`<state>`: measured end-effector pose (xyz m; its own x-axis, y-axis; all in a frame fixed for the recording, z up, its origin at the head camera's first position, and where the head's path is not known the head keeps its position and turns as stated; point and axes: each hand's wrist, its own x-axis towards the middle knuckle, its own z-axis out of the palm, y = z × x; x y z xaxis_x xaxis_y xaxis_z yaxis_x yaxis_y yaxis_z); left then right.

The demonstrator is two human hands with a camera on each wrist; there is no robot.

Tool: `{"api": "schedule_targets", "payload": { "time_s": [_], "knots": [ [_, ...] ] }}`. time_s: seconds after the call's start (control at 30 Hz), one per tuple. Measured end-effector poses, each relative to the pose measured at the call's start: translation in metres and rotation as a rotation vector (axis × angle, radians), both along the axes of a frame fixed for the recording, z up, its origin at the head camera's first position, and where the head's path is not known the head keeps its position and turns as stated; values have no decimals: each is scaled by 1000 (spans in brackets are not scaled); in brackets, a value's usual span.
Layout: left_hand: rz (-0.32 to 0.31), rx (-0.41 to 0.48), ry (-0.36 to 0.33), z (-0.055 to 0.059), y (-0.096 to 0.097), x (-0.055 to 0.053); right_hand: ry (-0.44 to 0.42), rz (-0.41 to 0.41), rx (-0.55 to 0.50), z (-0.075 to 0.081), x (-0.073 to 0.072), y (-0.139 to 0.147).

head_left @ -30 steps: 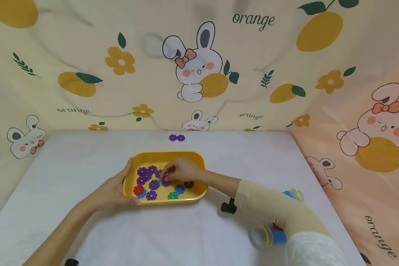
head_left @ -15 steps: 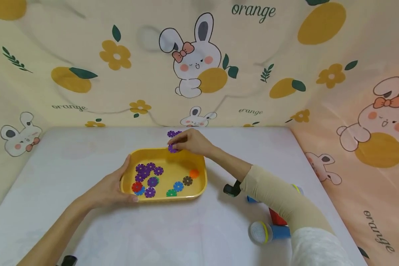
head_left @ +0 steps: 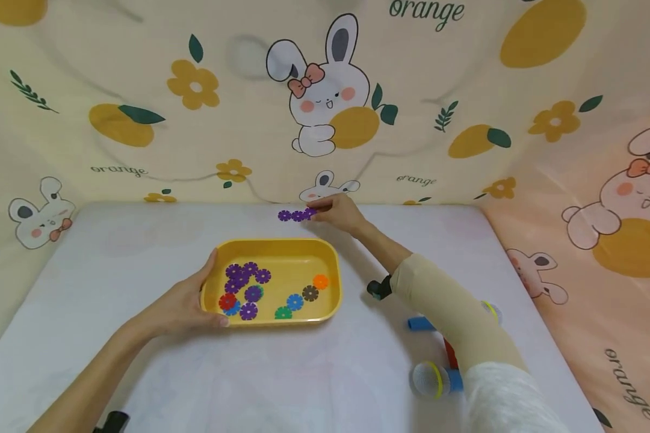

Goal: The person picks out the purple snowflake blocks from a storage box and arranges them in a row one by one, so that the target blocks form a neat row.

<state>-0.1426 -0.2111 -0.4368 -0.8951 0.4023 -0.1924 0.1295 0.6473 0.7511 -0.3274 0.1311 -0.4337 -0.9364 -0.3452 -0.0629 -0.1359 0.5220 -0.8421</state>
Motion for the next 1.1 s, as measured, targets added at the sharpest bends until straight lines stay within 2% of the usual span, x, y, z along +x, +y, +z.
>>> {"api": "schedule_targets", "payload": {
  "time_s": [0.1,0.2,0.37,0.6,0.8,1.1],
  "knots": [
    [4,-2,1,0,0,-1,11,-53,26,-9,-8,3],
    [0,13,-3,-1,0,0,32,-88,105,-20,-13,5],
    [-2,19,8,-1,-2,2,54,-95,184,-33,-18,1],
    [-12,27,20,-1,-1,0,63,-104,237,-28,-17,-2],
    [-7,21,0,-1,1,1,40,-92,207,-30,-17,0],
    [-4,20,2,2,0,1,37,-64,173,-23,-15,0]
  ]
}}
